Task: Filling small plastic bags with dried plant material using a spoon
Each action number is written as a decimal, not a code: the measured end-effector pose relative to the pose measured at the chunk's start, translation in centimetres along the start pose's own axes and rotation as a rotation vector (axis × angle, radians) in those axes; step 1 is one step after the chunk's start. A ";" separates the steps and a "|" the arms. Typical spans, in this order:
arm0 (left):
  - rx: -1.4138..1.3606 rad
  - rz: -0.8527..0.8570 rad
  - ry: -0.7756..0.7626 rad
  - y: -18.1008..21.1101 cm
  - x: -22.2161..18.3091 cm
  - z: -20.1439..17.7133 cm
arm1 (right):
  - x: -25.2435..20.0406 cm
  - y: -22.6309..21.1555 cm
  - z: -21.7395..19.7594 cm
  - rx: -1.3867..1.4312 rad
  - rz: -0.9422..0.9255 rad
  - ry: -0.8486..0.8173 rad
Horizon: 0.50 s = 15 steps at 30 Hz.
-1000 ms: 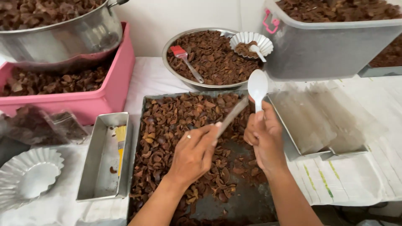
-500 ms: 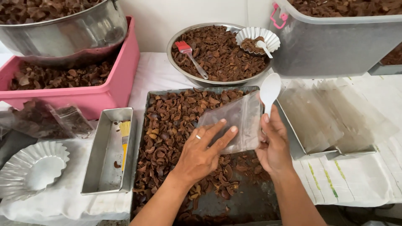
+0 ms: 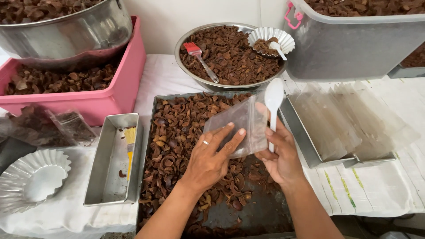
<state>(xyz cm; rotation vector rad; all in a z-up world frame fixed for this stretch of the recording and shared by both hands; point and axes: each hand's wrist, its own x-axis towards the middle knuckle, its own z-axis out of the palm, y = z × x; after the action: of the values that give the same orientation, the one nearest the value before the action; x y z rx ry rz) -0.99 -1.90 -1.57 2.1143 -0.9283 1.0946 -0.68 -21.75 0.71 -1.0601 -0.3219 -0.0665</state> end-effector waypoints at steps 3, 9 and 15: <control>0.026 -0.005 -0.005 -0.1 0.0 -0.1 | -0.1 -0.5 0.6 0.053 -0.006 -0.045; 0.039 0.018 0.011 -0.4 -0.2 0.2 | 0.2 0.3 -1.0 0.084 -0.022 -0.081; 0.080 0.072 0.063 -0.8 -0.1 0.5 | 0.5 0.2 -0.7 0.110 0.001 -0.023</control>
<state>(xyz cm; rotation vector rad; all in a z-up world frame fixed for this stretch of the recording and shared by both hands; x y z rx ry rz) -0.16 -1.72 -2.09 2.1112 -0.9512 1.2464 -0.02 -22.19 0.42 -0.9525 -0.3416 -0.0351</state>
